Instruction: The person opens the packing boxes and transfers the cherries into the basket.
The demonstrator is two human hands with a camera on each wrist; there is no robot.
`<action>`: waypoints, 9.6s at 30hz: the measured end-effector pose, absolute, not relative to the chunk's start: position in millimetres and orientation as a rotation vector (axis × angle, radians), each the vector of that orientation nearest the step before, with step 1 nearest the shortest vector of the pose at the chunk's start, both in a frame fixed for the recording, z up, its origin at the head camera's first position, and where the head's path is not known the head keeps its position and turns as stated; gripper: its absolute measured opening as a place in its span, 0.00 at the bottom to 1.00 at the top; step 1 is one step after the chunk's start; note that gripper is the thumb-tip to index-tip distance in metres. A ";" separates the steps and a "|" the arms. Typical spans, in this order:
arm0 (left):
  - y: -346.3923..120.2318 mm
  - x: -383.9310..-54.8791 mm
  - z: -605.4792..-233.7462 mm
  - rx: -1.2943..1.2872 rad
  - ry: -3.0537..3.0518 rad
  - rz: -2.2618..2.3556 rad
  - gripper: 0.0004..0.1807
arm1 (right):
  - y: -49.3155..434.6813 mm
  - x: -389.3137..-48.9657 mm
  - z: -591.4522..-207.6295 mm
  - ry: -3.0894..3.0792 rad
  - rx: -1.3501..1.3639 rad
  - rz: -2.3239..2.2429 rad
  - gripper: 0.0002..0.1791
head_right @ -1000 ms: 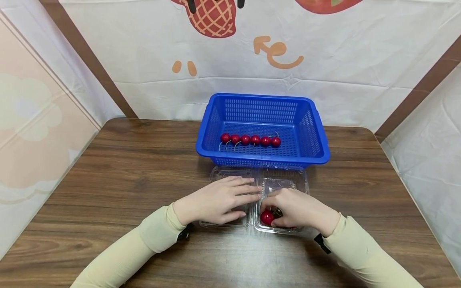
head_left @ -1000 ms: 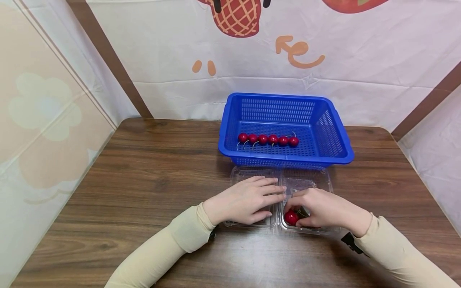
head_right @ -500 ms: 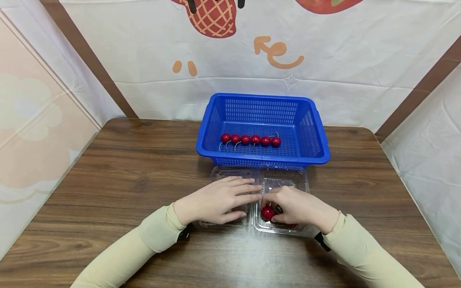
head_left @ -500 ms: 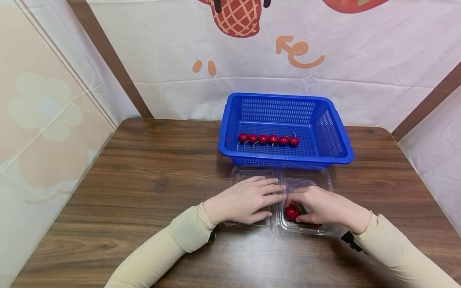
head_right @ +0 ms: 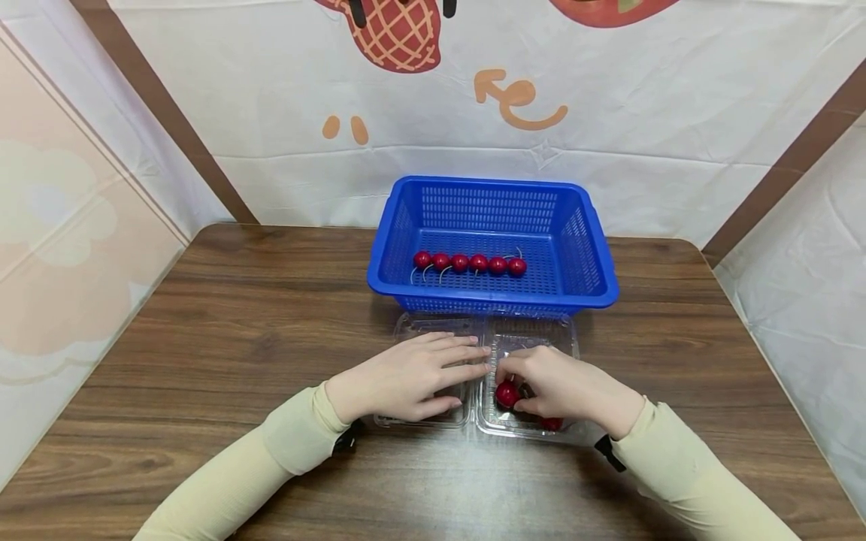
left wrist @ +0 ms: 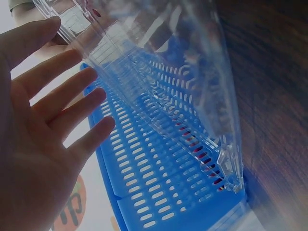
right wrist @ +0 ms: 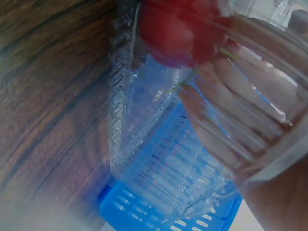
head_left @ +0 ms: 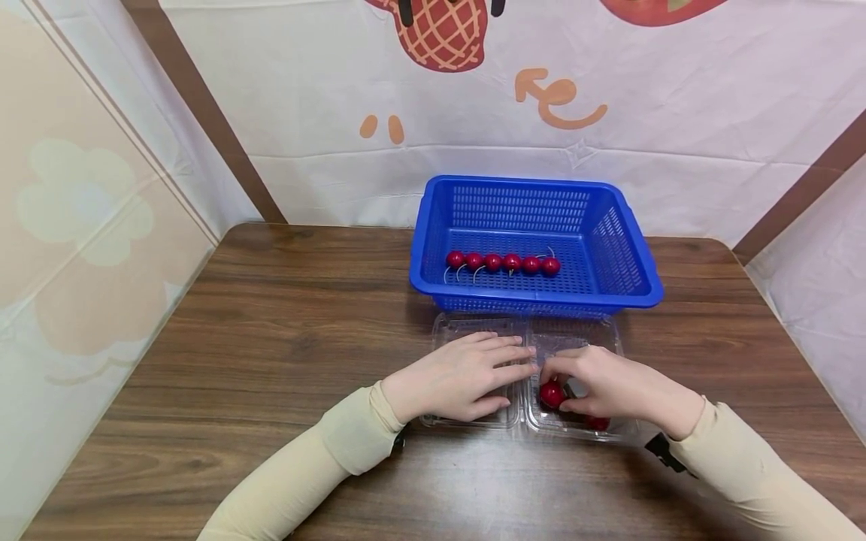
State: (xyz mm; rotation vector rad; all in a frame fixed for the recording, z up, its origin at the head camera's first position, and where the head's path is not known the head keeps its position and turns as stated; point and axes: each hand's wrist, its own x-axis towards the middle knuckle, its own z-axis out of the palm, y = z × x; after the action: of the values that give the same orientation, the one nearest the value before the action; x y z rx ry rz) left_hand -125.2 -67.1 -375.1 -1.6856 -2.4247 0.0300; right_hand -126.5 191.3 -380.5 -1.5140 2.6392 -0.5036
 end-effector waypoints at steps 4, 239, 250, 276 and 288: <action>-67.4 -125.5 -375.3 -1.684 -2.439 0.024 0.31 | 193.7 -125.9 -378.0 2.638 -1.505 -0.523 0.19; -70.4 -126.2 -374.0 -1.645 -2.434 0.085 0.31 | 204.1 -333.8 -325.7 2.526 -0.561 -0.274 0.21; -70.6 -126.3 -373.9 -1.648 -2.427 0.078 0.31 | 203.3 -334.1 -324.9 2.493 -0.544 -0.294 0.21; -68.4 -124.7 -374.0 -1.658 -2.422 0.086 0.31 | 207.2 -326.5 -311.4 2.625 -0.539 -0.147 0.18; -68.9 -125.7 -374.0 -1.652 -2.426 0.082 0.32 | 197.1 -314.6 -283.1 2.744 -0.679 -0.076 0.12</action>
State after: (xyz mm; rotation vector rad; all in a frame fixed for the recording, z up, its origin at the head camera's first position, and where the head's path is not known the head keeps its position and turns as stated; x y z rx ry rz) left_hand -125.7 -68.9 -374.0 -1.6515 -2.4262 0.0825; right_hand -314.6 197.1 -283.1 -0.6787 2.7436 -0.0762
